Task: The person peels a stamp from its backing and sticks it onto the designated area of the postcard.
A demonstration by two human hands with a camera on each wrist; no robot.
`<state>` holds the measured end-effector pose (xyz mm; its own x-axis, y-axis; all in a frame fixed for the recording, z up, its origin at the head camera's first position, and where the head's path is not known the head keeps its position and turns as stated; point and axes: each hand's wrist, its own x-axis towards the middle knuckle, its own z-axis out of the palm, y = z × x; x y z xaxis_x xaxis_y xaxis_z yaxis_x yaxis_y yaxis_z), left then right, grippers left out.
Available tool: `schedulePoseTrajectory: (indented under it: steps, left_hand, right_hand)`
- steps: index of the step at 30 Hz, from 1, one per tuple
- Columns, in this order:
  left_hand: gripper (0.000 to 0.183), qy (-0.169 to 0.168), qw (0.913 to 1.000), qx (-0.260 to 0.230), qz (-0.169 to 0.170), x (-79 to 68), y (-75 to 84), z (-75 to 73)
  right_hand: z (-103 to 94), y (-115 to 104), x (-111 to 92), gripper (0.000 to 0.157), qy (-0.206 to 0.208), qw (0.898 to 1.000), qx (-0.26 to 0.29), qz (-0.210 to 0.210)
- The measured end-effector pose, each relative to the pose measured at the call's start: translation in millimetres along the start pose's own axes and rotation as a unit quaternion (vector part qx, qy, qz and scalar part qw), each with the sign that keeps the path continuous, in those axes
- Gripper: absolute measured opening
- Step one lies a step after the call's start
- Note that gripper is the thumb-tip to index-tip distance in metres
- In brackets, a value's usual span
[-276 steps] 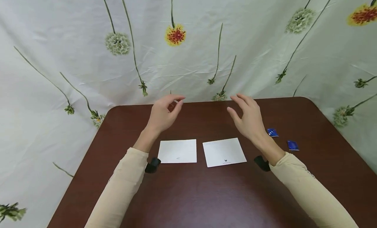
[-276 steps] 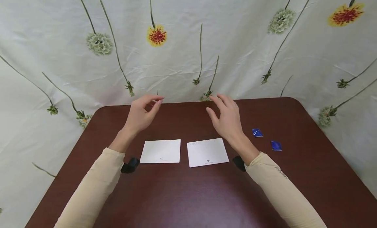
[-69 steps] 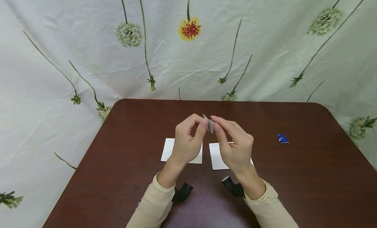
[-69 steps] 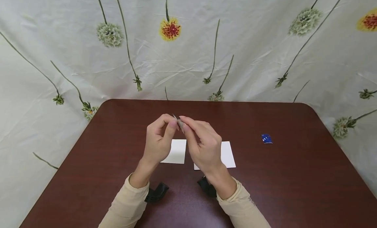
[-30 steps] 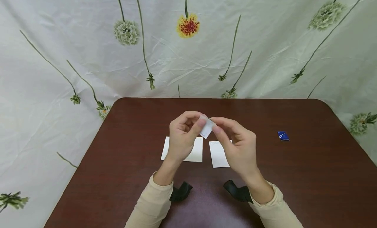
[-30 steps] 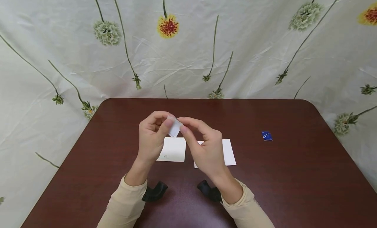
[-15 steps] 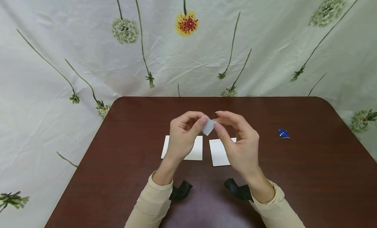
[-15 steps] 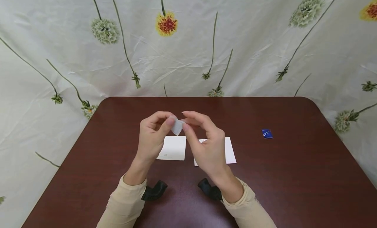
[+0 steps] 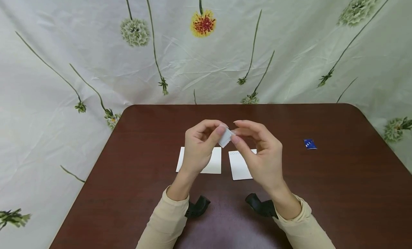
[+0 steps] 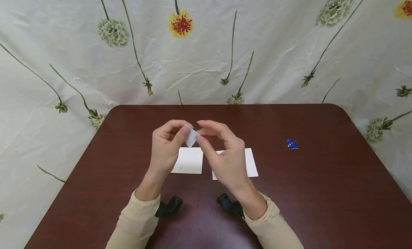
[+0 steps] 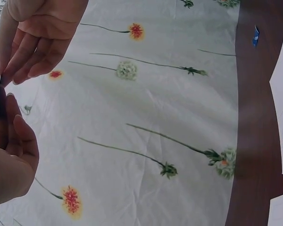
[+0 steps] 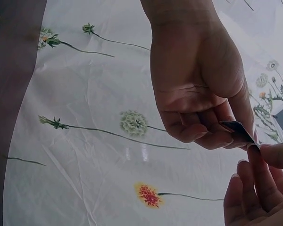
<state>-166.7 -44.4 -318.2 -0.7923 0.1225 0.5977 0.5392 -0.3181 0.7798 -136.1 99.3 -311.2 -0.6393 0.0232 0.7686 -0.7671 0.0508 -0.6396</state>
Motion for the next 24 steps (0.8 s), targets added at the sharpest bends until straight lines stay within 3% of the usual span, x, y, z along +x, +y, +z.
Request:
schedulePoseTrajectory:
  steps: [11,15,19,24]
  left_hand:
    - [0.06,0.004,0.9995,0.012,0.028,-0.4,-3.7,0.3]
    - [0.056,0.011,0.9976,0.046,0.051,-1.1,-5.3,0.4]
    - [0.049,0.029,0.9865,0.133,0.092,-0.9,-7.8,1.4]
    - [0.027,0.059,0.9616,0.234,0.131,-1.8,-10.5,3.4]
  right_hand:
    - [0.0,-3,0,0.024,-0.022,0.998,-0.051,0.041]
    - [1.4,-3,-1,0.018,-0.02,0.997,-0.068,0.038]
    - [2.0,-1,-1,0.015,-0.006,0.996,-0.085,0.021]
    - [1.3,4,-1,0.012,0.007,0.993,-0.116,-0.004]
